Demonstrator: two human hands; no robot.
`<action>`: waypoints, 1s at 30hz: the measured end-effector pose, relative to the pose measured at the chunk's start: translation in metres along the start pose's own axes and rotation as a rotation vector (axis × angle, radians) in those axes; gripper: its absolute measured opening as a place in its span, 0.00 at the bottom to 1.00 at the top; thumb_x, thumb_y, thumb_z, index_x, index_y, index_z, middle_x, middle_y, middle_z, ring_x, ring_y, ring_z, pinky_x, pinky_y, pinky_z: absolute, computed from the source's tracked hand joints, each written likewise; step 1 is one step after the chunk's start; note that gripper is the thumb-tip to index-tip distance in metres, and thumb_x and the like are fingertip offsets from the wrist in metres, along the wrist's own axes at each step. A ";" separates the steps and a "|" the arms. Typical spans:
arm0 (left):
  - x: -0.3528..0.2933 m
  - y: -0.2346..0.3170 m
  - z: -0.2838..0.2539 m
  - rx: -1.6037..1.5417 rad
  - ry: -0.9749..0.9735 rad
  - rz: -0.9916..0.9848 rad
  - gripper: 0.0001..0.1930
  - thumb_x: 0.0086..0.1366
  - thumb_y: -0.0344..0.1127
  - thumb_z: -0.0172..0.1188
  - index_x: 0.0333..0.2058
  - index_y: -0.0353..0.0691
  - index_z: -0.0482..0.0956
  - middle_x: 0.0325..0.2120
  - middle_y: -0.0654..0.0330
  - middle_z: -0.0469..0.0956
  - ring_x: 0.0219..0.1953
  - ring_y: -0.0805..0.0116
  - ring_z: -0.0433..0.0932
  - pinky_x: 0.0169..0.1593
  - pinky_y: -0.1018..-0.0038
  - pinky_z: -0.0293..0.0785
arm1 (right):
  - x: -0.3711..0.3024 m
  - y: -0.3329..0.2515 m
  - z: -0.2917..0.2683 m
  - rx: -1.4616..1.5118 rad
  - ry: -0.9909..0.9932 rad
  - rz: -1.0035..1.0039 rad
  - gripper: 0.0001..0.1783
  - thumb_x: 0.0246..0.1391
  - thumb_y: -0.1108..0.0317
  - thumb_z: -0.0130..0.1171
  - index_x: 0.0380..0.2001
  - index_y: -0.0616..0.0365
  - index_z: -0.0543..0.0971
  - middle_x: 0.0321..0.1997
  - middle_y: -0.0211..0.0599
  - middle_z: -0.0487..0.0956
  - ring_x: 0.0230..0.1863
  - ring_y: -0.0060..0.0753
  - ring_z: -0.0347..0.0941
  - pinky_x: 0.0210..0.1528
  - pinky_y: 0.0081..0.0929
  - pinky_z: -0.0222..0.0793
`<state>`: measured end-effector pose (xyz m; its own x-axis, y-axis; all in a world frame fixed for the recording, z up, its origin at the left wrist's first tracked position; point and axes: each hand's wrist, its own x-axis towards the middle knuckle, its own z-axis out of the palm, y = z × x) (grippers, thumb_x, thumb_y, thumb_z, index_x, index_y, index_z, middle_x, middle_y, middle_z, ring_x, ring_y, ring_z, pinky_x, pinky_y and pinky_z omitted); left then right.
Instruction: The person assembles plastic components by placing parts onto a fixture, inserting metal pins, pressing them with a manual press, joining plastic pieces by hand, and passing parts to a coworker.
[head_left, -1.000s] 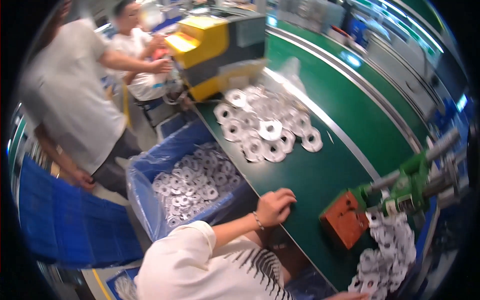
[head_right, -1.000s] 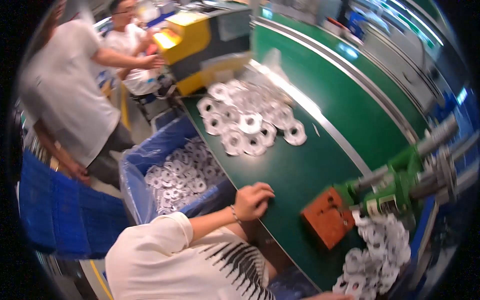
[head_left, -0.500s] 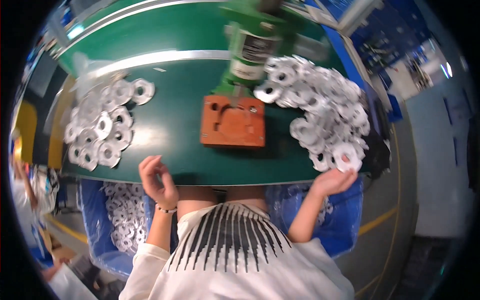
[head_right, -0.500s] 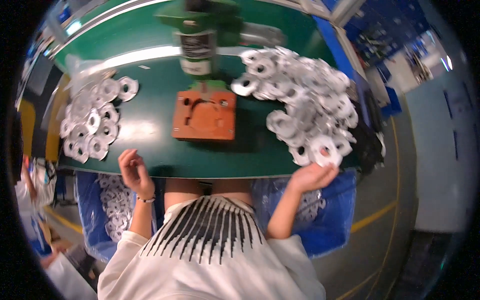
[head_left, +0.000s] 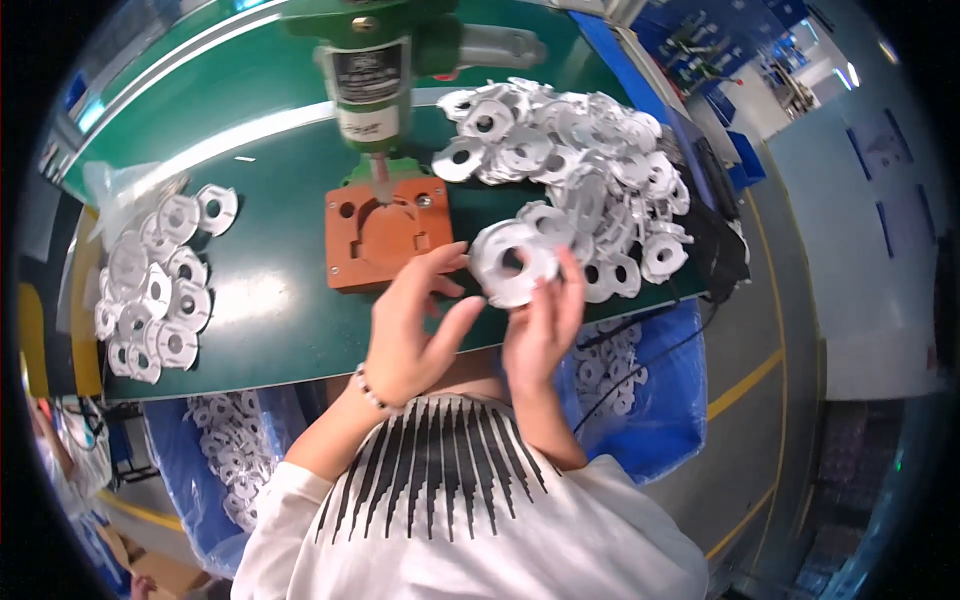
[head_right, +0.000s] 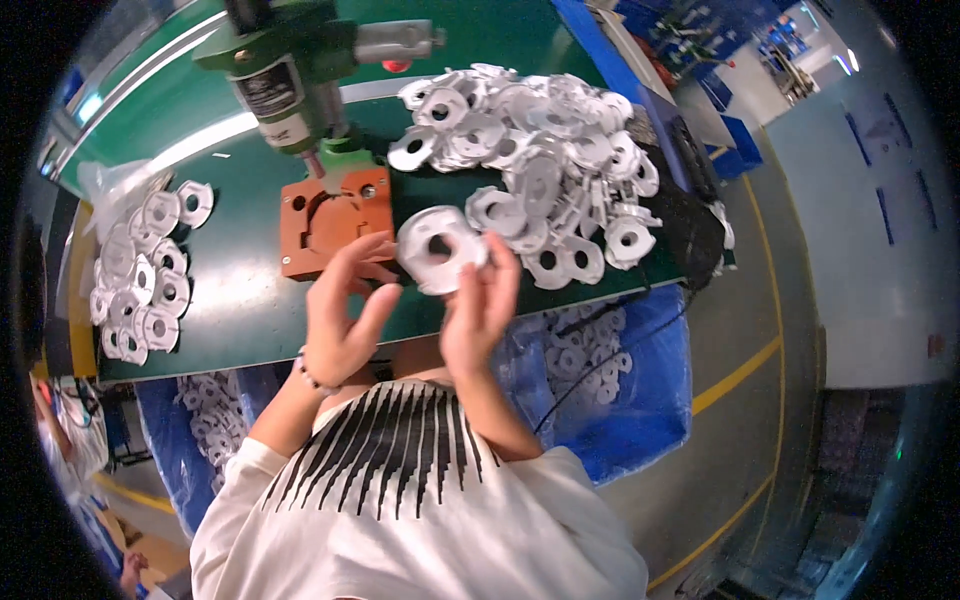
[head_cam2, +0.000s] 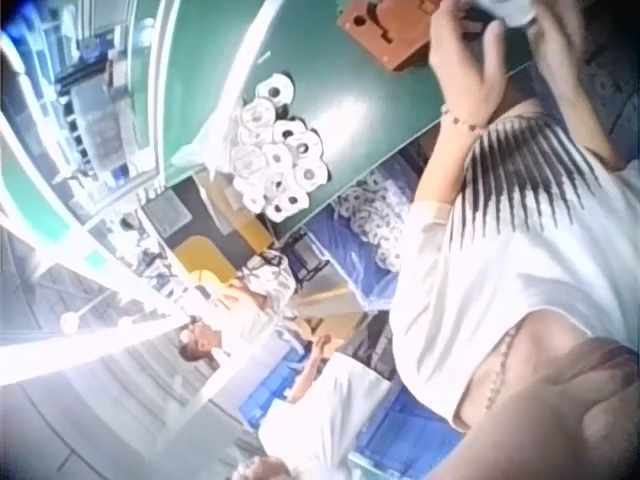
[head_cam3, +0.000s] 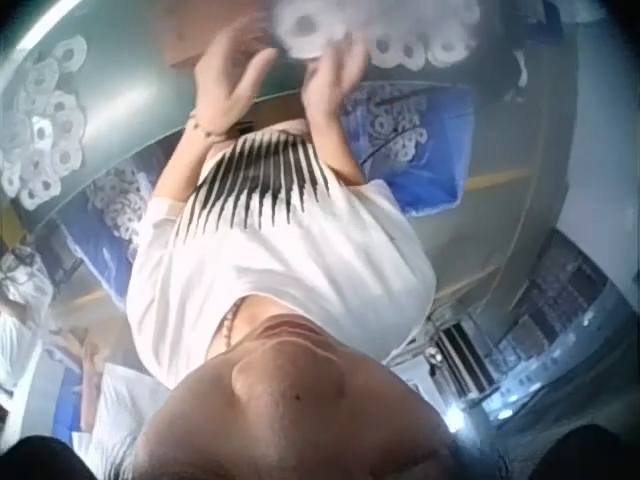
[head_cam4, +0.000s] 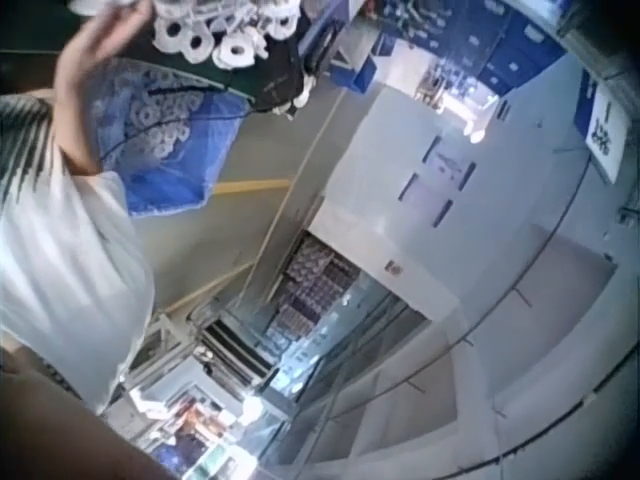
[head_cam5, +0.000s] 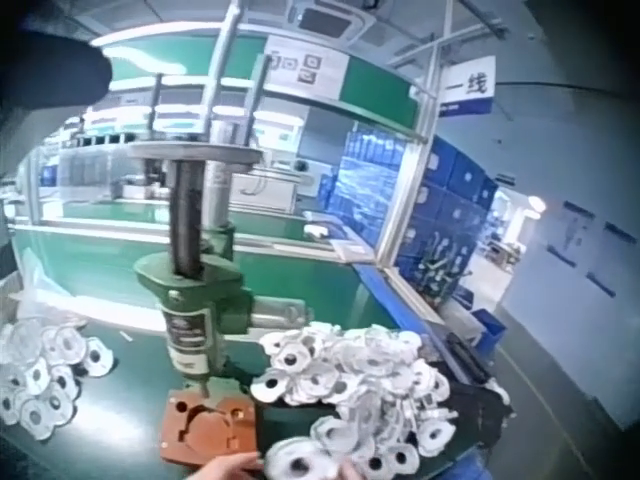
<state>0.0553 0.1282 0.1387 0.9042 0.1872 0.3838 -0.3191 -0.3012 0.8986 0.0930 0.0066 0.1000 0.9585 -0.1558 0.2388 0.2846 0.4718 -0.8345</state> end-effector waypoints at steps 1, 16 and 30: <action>0.001 0.004 0.001 -0.015 0.042 -0.024 0.19 0.52 0.24 0.57 0.45 0.34 0.70 0.33 0.57 0.73 0.29 0.72 0.74 0.29 0.79 0.69 | -0.011 0.001 0.009 0.021 -0.084 0.069 0.23 0.58 0.74 0.39 0.56 0.61 0.52 0.51 0.52 0.67 0.50 0.39 0.67 0.40 0.38 0.75; 0.038 -0.044 -0.053 0.774 0.277 0.193 0.06 0.46 0.27 0.58 0.27 0.39 0.78 0.25 0.61 0.73 0.30 0.59 0.70 0.35 0.68 0.69 | 0.020 0.017 0.051 -1.066 -0.673 -0.543 0.22 0.39 0.71 0.61 0.42 0.61 0.74 0.57 0.47 0.63 0.57 0.49 0.59 0.57 0.43 0.52; 0.038 -0.067 -0.053 0.481 0.397 0.015 0.07 0.43 0.26 0.59 0.25 0.36 0.73 0.37 0.52 0.69 0.40 0.55 0.67 0.43 0.67 0.67 | 0.072 0.015 0.046 -1.310 -1.288 -0.498 0.28 0.51 0.52 0.51 0.55 0.45 0.66 0.66 0.38 0.52 0.67 0.46 0.39 0.62 0.59 0.28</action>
<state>0.0957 0.2049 0.1045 0.6969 0.4852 0.5281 -0.0837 -0.6763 0.7319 0.1673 0.0420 0.1274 0.4096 0.8903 0.1990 0.9021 -0.3628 -0.2336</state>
